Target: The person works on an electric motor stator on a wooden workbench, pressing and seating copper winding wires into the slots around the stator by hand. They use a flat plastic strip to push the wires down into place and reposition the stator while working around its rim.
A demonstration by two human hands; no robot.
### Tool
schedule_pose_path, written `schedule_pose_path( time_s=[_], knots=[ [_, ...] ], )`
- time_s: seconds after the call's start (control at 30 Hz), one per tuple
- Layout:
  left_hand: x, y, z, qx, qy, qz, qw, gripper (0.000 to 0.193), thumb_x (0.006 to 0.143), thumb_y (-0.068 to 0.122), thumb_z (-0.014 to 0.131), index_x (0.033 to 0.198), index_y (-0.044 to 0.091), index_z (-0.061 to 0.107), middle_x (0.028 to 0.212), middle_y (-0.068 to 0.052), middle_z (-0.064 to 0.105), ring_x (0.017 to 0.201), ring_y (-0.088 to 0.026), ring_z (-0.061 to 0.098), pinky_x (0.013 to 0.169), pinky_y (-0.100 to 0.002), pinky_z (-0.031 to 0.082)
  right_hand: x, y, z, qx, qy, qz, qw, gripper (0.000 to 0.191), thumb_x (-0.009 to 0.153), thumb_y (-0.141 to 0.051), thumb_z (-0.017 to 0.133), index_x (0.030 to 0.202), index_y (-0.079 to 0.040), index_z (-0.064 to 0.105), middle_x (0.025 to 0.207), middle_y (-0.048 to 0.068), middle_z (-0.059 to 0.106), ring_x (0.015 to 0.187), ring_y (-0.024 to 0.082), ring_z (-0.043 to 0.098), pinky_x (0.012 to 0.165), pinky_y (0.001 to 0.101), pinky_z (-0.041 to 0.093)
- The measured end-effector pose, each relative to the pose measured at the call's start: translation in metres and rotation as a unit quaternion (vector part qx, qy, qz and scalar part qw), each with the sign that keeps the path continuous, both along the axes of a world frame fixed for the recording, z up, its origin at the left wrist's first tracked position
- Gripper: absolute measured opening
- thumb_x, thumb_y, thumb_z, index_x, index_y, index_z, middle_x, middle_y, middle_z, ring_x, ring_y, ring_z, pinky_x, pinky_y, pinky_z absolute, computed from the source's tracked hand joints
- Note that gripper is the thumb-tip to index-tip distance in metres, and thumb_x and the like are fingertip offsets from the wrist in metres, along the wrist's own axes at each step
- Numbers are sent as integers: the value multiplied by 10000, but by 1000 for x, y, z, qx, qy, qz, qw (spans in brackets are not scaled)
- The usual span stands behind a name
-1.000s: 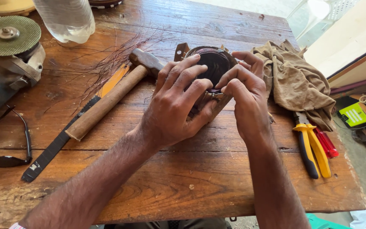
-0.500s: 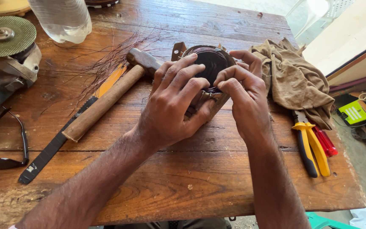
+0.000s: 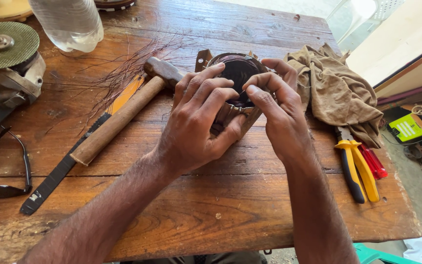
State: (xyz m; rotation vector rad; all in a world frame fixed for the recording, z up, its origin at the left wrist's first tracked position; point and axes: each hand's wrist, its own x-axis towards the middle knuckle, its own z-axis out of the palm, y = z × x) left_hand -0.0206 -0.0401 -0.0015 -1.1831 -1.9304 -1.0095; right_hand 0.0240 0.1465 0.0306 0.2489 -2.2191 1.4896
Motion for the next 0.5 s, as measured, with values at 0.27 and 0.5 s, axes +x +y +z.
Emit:
schedule_pose_path(
  time_s=[0.27,0.5],
  knots=[
    [1,0,-1,-3,5,-3,1000,290,1044,314,668,1165,55,622,1318,-194,623,1454,-395,478,1253,-605,290,0,-4,-4,-2,24,-32,999,158,1024,-231,650,1039,-83,703,1425,95,449,1368,214,434,1164,392,383],
    [-1,-1,-4,-32,62,49,996,405,1050,353,677,1317,47,686,1457,-264,563,1455,-429,470,1221,-617,377,1,-10,-11,136,167,-114,970,91,1104,-156,711,1123,-67,706,1358,105,502,1338,209,471,1209,386,377]
  ],
)
